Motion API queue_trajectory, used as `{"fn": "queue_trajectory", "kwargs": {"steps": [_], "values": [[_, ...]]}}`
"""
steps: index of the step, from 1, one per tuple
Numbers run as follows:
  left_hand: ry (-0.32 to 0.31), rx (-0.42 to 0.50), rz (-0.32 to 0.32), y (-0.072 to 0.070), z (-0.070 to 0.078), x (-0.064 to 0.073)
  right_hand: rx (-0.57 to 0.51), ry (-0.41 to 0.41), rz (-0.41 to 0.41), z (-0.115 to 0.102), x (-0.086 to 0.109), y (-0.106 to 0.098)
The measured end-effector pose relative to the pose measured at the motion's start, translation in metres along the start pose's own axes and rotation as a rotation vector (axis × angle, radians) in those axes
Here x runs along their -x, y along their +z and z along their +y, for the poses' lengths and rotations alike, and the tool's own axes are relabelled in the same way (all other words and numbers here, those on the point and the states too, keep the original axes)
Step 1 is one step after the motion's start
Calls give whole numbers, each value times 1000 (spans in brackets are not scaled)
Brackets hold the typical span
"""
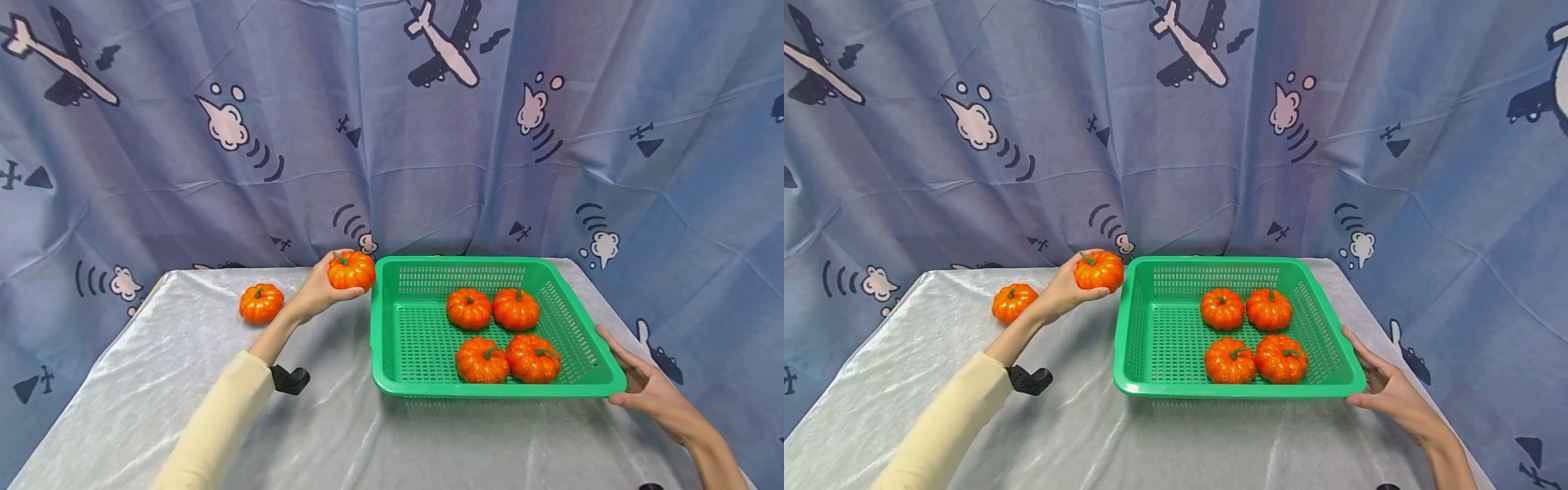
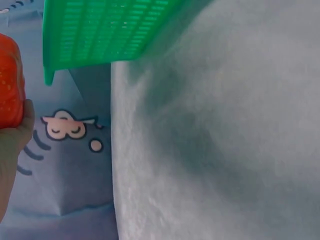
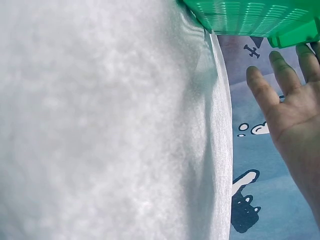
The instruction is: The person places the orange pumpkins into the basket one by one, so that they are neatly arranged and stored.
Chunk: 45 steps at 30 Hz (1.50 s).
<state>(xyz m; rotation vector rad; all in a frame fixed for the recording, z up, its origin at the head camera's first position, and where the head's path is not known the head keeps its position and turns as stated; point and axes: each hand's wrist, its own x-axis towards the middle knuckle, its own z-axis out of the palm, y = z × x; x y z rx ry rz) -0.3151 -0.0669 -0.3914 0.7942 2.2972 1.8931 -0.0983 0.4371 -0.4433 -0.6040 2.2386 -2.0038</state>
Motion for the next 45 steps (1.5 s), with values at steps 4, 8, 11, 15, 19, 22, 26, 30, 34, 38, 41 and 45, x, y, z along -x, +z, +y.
{"fn": "queue_trajectory", "kwargs": {"steps": [4, 8, 11, 15, 19, 22, 26, 30, 34, 38, 41, 45], "values": [[-1, 25, -9, 7, 4, -4, 8, 0, 8, 0, 0, 0], [3, 46, -26, 14, 8, -8, 1, -13, 7, 1, 0, 0], [13, 46, -37, 19, 10, -10, -3, -13, 6, 1, 0, 0], [29, 50, -48, 25, 12, -14, -9, -15, 0, 1, 1, 0], [41, 54, -56, 32, 12, -17, -18, -18, -2, 0, 0, 0], [39, 54, -61, 37, 13, -20, -22, -15, 0, 0, 0, 0], [29, 70, -74, 44, 15, -23, -25, -16, -4, 0, 0, 0], [32, 80, -86, 51, 15, -26, -27, -23, -7, 1, 0, 0], [29, 84, -80, 57, 14, -28, -26, -24, -4, 1, 0, 0], [35, 82, -72, 63, 14, -30, -21, -29, 0, 2, 0, 0], [37, 81, -68, 67, 14, -31, -16, -34, -1, 2, 0, 0], [38, 73, -59, 73, 13, -33, -16, -33, 0, 2, 0, 0]]}}
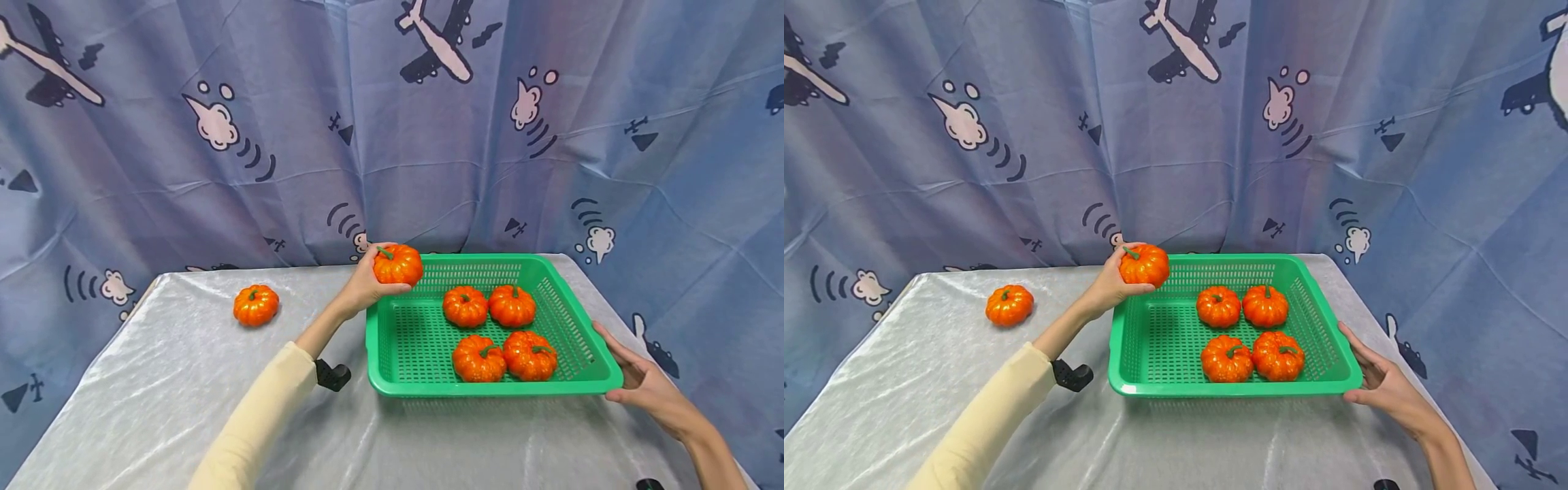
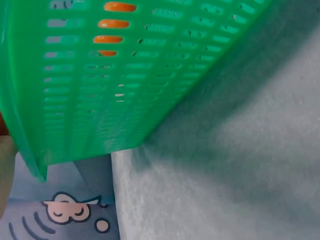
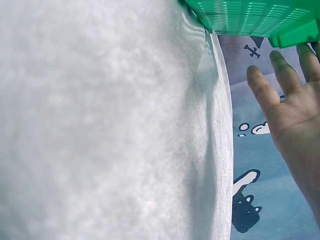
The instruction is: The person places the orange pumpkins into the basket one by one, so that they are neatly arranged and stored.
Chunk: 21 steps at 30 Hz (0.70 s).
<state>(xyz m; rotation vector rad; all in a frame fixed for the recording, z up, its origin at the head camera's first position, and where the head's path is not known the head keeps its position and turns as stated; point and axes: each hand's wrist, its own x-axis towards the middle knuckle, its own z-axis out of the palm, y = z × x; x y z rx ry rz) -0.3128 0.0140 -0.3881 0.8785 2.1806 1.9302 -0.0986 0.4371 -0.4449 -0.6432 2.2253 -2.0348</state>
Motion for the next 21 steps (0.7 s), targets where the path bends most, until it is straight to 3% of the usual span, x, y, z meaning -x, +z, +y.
{"fn": "queue_trajectory", "kwargs": {"steps": [21], "values": [[-1, 9, -58, 17, -2, -7, 31, 32, 29, 0, 0, 0]]}}
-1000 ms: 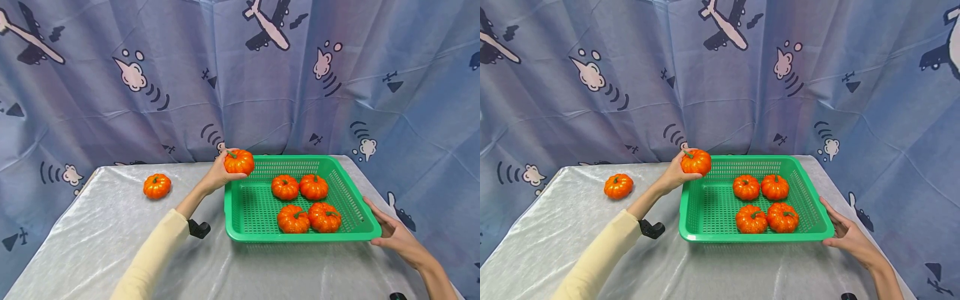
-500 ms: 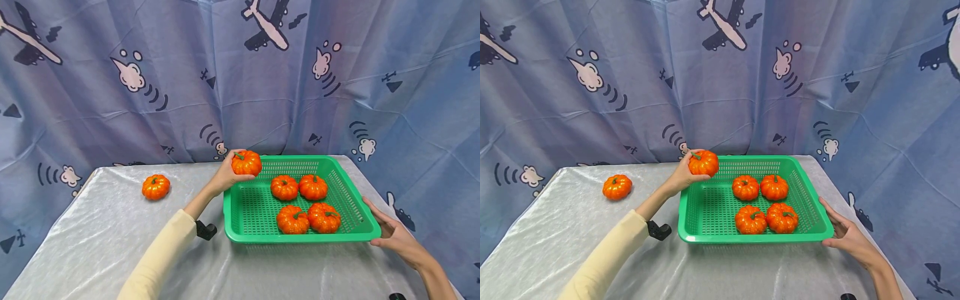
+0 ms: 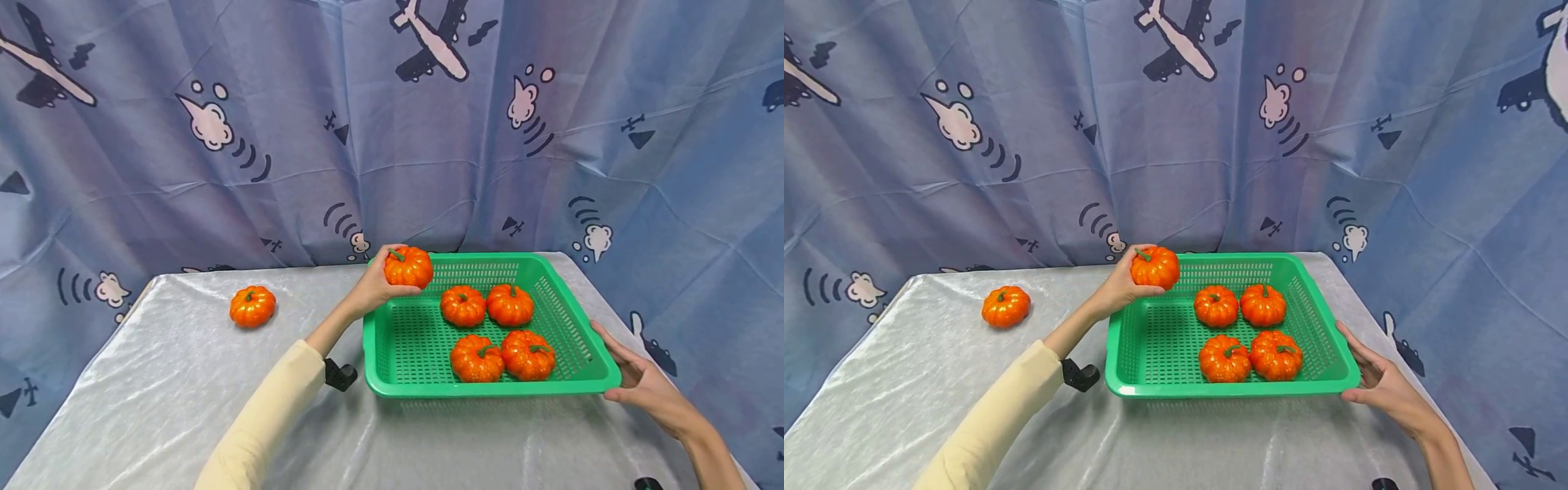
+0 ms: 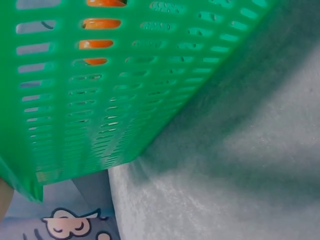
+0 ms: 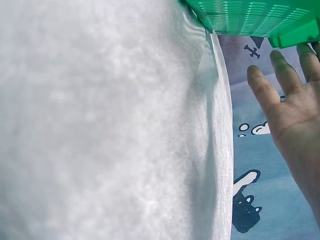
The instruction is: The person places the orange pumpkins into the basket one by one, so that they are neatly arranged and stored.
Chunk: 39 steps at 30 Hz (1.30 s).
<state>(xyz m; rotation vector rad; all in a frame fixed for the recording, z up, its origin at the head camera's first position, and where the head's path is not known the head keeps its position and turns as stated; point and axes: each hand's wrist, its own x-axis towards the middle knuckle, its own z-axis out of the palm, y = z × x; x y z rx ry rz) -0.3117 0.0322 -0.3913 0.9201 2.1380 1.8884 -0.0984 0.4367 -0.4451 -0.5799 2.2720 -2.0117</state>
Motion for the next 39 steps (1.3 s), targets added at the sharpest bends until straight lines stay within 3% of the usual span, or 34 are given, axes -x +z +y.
{"fn": "queue_trajectory", "kwargs": {"steps": [16, 27, 39], "values": [[42, -65, -70, 7, 1, -10, -45, 6, -17, 0, -1, -1], [2, -361, -120, 18, 6, -12, -38, -4, -15, 0, 0, -1], [-97, -493, -204, 21, 6, -12, -35, -1, -8, 0, 0, 0]]}}
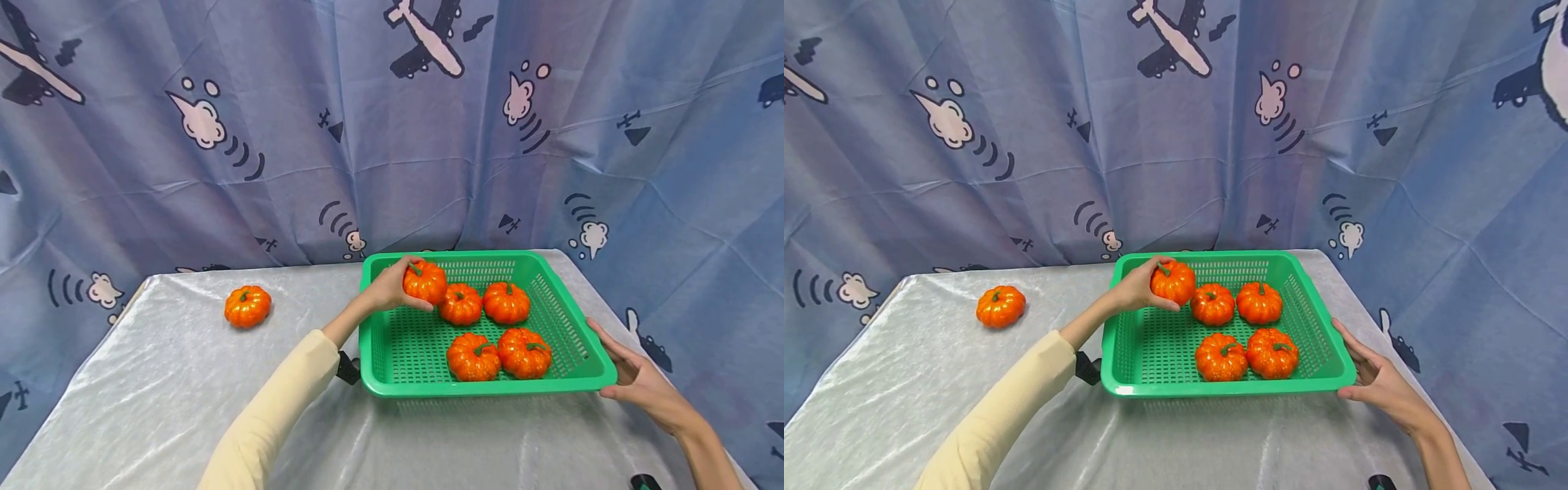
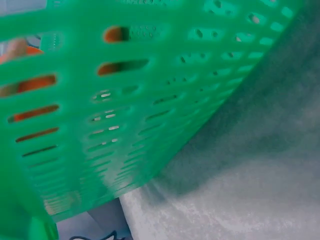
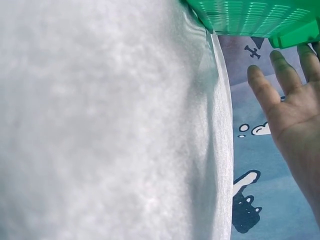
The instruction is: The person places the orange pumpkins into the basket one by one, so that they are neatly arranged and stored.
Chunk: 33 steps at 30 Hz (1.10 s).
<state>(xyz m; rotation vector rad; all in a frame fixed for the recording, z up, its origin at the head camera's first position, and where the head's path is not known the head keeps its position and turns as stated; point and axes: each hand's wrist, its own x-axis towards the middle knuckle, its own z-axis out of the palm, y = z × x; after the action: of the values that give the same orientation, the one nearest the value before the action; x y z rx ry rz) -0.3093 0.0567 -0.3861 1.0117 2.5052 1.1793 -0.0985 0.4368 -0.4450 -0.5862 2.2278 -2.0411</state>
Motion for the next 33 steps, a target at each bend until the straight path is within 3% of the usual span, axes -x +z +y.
{"fn": "queue_trajectory", "kwargs": {"steps": [7, 14, 23, 33], "values": [[-14, -45, -77, -1, 4, 1, 3, -10, -6, 1, 1, 0], [-57, -161, -150, -2, 7, 1, 12, -8, 4, 1, 1, -1], [-23, -249, -163, -5, 8, 2, 20, 15, 9, -1, 0, 0], [-174, -313, -139, 5, 9, -3, 6, 5, 9, -1, 0, 0]]}}
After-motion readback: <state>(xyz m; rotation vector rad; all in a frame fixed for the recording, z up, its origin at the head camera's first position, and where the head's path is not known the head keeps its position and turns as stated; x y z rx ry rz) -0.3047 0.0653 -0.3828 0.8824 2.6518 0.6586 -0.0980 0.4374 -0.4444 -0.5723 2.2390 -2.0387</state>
